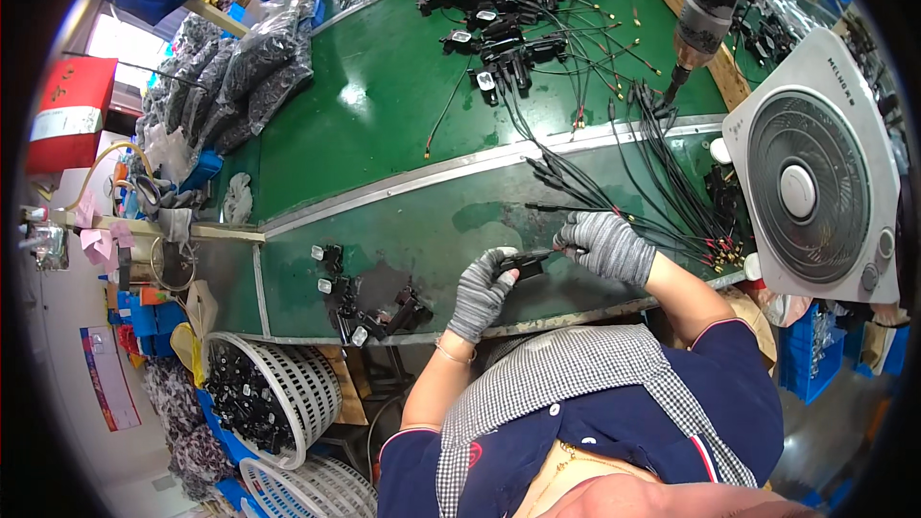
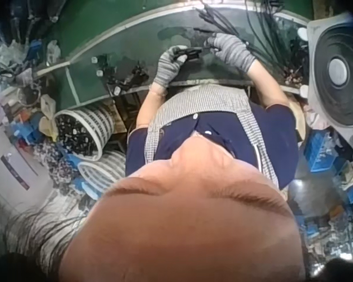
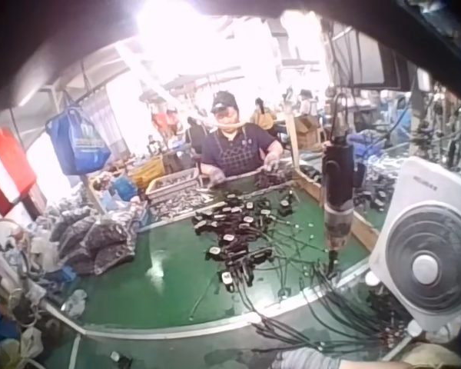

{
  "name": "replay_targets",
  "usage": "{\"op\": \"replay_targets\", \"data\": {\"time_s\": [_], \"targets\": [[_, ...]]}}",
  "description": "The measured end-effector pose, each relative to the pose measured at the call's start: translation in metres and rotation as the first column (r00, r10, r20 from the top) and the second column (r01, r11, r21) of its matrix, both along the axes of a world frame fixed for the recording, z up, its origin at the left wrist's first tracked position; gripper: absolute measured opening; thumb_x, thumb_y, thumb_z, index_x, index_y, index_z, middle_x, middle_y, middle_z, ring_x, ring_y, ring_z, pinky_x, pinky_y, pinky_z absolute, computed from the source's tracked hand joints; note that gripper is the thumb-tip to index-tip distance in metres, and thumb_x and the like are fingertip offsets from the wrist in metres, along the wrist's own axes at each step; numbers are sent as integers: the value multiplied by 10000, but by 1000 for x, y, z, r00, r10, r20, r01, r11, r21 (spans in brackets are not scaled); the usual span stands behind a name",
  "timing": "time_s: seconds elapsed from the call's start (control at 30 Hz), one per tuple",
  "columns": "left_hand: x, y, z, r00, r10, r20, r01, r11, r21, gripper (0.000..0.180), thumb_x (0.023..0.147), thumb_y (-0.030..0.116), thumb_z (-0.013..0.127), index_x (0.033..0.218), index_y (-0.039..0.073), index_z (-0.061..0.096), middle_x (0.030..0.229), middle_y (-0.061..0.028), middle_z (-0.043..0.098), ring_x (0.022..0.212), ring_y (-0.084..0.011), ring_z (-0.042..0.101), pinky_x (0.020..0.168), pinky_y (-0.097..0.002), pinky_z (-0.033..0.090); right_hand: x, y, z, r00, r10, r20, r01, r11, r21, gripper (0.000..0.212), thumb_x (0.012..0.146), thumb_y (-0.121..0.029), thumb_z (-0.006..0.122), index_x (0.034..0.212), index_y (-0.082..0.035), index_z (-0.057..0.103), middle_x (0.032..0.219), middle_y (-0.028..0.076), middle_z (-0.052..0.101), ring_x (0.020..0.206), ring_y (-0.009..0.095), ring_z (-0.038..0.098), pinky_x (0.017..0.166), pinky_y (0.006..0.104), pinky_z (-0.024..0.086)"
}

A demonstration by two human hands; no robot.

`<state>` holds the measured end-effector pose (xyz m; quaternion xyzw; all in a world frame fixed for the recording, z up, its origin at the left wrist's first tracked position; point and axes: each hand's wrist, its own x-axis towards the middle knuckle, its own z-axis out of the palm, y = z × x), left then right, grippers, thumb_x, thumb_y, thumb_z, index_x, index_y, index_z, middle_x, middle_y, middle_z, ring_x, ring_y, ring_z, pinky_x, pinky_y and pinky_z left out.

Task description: Assemble electronic cooling fans by connecting cables and components at a production workbench.

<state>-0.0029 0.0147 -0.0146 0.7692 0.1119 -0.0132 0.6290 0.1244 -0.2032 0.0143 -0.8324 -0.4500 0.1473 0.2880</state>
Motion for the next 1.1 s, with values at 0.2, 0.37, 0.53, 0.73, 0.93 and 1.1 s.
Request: {"op": "replay_targets", "data": {"time_s": [0.2,0.37,0.53,0.73,0.93,1.1], "targets": [[0,-3,12,990,-58,129,48,996,78,263,866,27,630,1127,18,604,1043,-47,644,991,-135,573,905,-263,432,-5,-9,21,999,9,-52,-7,999,32,226,739,-145,611,949,-113,686,826,132,601,802,333,607,722,430,488],[-2,-12,2,960,-188,208,180,982,57,253,851,72,672,1085,14,593,1010,-73,630,953,-169,592,862,-293,459,-15,-14,26,997,66,-51,-56,983,175,194,728,-185,607,891,-99,667,846,142,611,803,364,608,701,461,476],[-2,-37,9,928,-218,302,208,976,63,255,828,-3,670,1052,30,550,1051,-68,577,981,-165,553,910,-296,432,-25,-9,18,993,100,63,-101,995,8,152,706,-182,613,816,-83,650,780,133,604,747,357,620,639,463,490],[-5,-34,9,937,-221,271,168,964,206,119,840,7,611,948,21,565,1011,-93,530,931,-216,526,867,-321,432,-40,7,8,989,27,148,-20,999,-49,187,756,-210,617,854,-52,635,839,135,607,715,333,644,590,431,516],[-9,-33,3,930,-252,268,112,887,448,276,941,277,506,913,9,567,857,-149,555,829,-304,526,783,-414,423,-53,22,9,987,14,158,-5,998,-57,198,806,-246,595,845,-55,629,870,143,597,655,312,646,511,408,512],[-14,-27,-3,927,-253,278,120,900,420,159,895,184,577,909,26,567,885,-137,558,818,-298,542,764,-409,440,-55,28,-6,990,60,129,-53,997,-57,154,760,-176,592,787,-38,653,805,156,629,703,342,643,578,440,512]]}}
